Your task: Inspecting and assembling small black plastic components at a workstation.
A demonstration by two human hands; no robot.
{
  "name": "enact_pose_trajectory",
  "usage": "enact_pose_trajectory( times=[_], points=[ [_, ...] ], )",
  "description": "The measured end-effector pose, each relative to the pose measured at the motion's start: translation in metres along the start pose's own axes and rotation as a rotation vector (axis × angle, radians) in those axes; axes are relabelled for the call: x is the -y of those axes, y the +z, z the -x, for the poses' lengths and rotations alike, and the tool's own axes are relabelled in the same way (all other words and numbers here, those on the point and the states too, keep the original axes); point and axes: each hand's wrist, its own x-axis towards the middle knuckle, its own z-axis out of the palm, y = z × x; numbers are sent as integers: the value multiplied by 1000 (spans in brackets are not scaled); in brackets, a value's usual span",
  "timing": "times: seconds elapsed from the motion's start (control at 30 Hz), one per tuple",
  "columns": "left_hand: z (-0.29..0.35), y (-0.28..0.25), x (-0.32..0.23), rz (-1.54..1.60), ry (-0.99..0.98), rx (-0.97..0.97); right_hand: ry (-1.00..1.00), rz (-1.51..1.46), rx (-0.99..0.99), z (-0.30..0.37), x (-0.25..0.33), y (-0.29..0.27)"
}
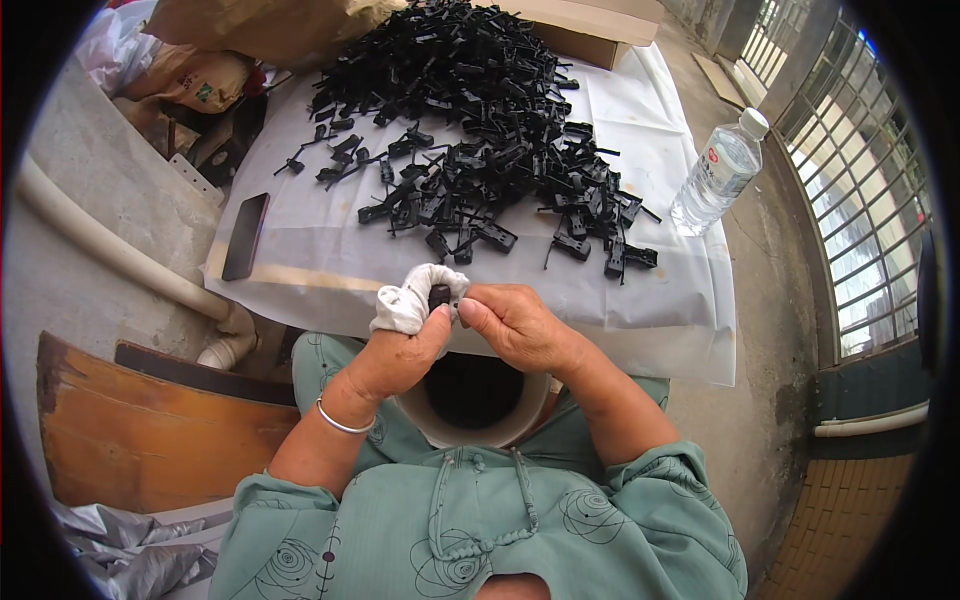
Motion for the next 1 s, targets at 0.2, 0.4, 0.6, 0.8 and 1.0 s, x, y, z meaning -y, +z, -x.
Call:
enact_pose_trajectory(
  times=[0.2, 0.4, 0.6, 0.8, 1.0],
  points=[
    [0, 8, 1, -501, 289, -109, 108, 33, -1, -2, 0, 8],
    [10, -8, -8, -717, 341, -62, 24, 288, -40, -14, -7, -9],
    [-1, -30, 3, -428, 0, -295, 103, 878, -209, -32, -39, -8],
    [-6, -45, 27, 186, -112, -343, -138, 408, -328, -20, -33, -3],
    [-17, -17, 19, 829, -55, -239, -201, 232, -197, -14, -34, 4]
  ],
)
